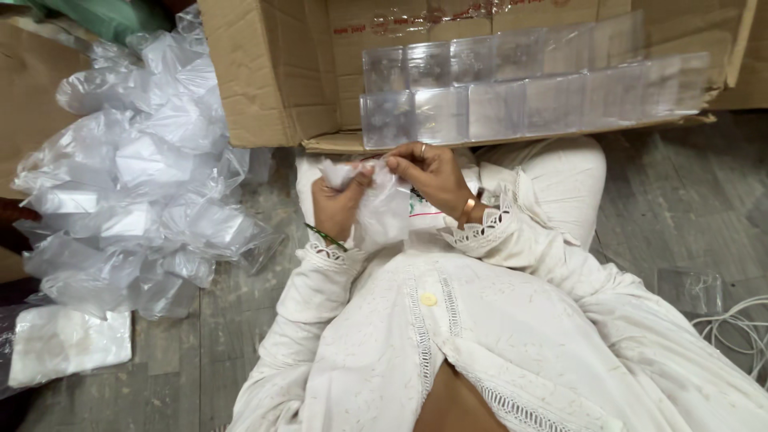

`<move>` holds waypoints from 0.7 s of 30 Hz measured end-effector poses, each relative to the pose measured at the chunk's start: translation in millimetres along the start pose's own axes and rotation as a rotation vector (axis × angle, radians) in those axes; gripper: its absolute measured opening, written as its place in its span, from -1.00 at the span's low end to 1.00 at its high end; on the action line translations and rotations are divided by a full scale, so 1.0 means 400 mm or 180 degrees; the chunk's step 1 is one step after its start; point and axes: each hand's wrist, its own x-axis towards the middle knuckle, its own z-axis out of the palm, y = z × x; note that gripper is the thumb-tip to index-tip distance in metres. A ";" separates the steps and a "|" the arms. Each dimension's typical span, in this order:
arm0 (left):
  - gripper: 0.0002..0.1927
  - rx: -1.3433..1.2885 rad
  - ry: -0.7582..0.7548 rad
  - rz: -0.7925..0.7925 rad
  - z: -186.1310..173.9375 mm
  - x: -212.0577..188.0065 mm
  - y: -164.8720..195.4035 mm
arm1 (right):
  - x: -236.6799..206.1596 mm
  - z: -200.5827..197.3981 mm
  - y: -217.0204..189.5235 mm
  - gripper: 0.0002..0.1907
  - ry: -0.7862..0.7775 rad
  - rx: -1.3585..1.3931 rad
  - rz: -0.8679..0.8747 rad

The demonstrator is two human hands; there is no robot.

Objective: The person sits on the floor and wraps clear plastic containers in plastic bags one at a time, placing each bagged container into a cardboard box in front of them. Other workers nearby perform the same bagging work.

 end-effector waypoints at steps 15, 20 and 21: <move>-0.63 -0.0316 -0.0503 -0.0895 -0.009 0.003 -0.162 | -0.017 -0.043 0.119 -0.81 -0.0270 0.1772 0.1030; -0.69 -0.3125 -0.1469 -0.0988 -0.207 0.080 -0.166 | 0.045 -0.164 0.105 -0.75 -0.0467 0.0300 0.0947; -0.78 -0.2514 -0.1118 -0.1078 -0.236 0.119 -0.175 | 0.071 -0.200 0.096 -0.67 -0.0623 -0.0356 0.0938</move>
